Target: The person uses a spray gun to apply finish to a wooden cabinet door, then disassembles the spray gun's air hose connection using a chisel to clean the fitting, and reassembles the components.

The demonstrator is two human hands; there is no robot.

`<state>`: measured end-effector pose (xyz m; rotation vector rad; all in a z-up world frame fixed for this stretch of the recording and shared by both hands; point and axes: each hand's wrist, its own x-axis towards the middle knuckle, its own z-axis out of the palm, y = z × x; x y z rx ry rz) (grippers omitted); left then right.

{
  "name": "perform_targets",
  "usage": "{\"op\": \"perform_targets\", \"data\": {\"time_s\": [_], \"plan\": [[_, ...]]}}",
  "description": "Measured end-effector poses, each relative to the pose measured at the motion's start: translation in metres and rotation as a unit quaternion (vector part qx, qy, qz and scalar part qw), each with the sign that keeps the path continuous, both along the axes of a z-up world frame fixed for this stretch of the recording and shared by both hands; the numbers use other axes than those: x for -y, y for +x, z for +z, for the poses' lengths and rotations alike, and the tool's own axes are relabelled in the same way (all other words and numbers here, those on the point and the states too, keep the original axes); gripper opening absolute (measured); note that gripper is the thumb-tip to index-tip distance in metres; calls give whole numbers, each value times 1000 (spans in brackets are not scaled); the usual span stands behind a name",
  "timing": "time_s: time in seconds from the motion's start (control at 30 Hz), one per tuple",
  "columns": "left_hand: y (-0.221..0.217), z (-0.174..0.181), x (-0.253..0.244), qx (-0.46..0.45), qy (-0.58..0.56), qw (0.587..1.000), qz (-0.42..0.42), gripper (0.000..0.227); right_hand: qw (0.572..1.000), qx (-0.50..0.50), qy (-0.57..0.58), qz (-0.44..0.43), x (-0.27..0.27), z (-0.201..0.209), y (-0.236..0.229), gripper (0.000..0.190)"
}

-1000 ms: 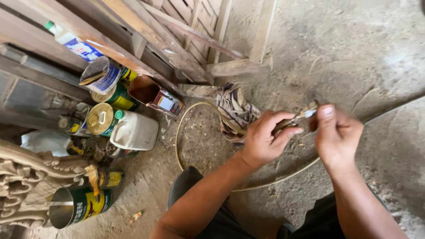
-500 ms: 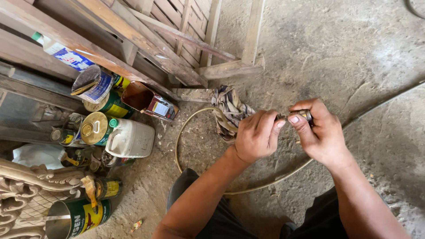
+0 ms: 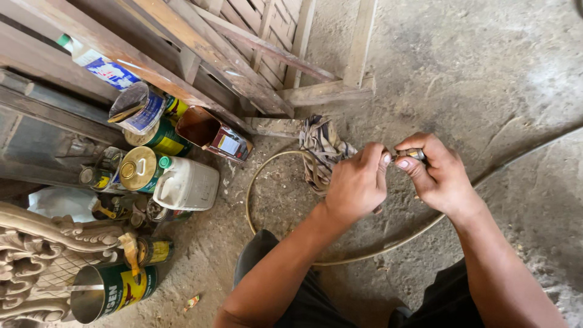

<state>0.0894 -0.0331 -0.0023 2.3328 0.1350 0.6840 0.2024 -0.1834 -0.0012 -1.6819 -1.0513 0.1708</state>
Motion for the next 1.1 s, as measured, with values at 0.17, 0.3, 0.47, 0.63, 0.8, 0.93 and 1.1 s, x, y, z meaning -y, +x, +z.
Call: {"op": "perform_targets", "data": {"time_s": [0.17,0.3,0.47,0.63,0.8,0.93,1.1], "plan": [[-5,2,-17,40,-58,994,-83,21,999,-14,22,23,-4,-9,5,22],[-12,11,-26,36,-34,996,-78,26,998,7,-45,-44,-2,-15,1,27],[-13,18,-34,30,26,996,-81,28,986,163,-26,-18,-12,-8,6,26],[-16,21,-36,73,-17,983,-169,26,848,527,32,36,3,36,14,36],[-18,16,-21,135,10,975,-174,16,794,597,-77,85,30,57,26,33],[-12,17,-24,139,34,975,-167,4,870,466,-138,89,31,45,34,25],[-17,21,-33,143,24,978,-153,17,838,537,-79,56,29,33,39,33]]}}
